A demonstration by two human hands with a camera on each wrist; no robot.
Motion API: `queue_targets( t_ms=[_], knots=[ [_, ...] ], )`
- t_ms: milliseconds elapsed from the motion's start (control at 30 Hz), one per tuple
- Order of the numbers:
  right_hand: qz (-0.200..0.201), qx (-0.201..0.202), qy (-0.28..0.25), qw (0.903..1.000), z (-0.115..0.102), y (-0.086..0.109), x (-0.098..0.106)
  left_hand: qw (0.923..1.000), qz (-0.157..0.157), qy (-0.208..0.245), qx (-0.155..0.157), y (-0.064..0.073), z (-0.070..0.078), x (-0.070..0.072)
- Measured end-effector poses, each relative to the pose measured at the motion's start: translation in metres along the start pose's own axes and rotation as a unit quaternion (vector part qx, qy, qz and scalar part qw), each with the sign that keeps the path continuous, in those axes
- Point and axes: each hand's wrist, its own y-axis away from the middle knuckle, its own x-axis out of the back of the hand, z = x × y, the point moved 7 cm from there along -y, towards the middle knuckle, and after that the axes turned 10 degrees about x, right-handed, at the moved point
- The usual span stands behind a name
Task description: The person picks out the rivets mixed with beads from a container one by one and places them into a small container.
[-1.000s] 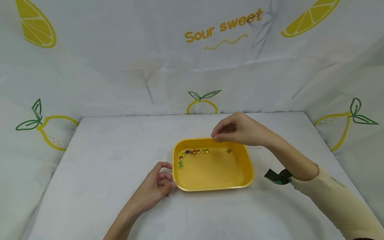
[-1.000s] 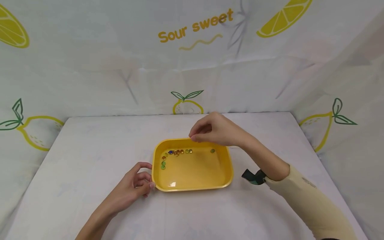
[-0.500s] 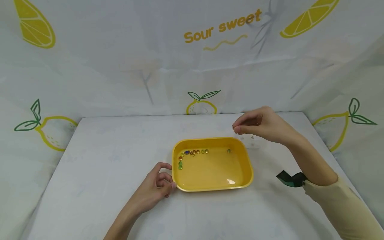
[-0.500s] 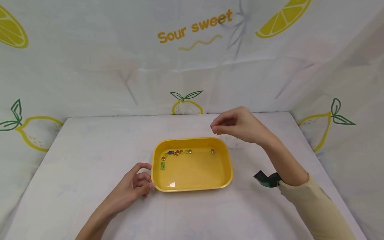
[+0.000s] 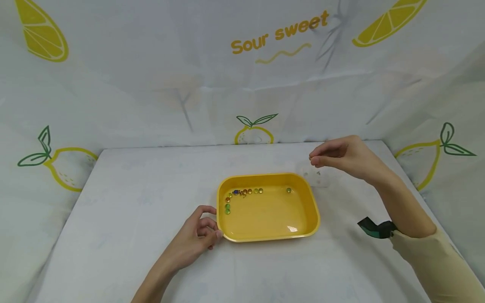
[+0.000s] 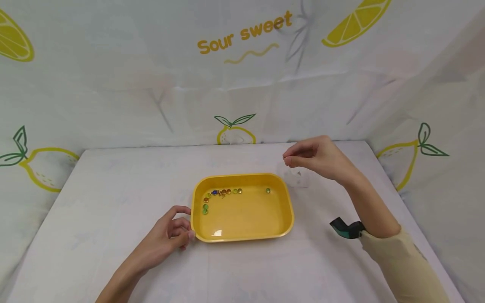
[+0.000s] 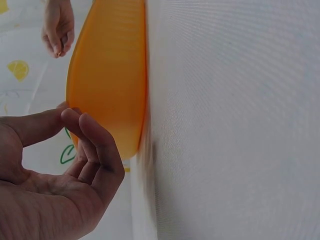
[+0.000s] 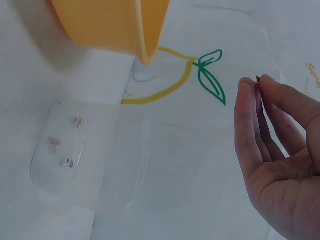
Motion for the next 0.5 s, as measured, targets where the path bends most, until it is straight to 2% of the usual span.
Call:
queue_targets(
  t_ms=[267,500],
  knots=[
    [0.011,-0.031,0.017,0.9993,0.023,0.003,0.011,1.0000,0.002,0.002,0.002,0.000,-0.001,0.000],
    [0.007,-0.028,0.033,0.9991,0.037,0.002,0.015,1.0000,0.005,-0.004,-0.001,0.000,0.000,0.000]
  ],
)
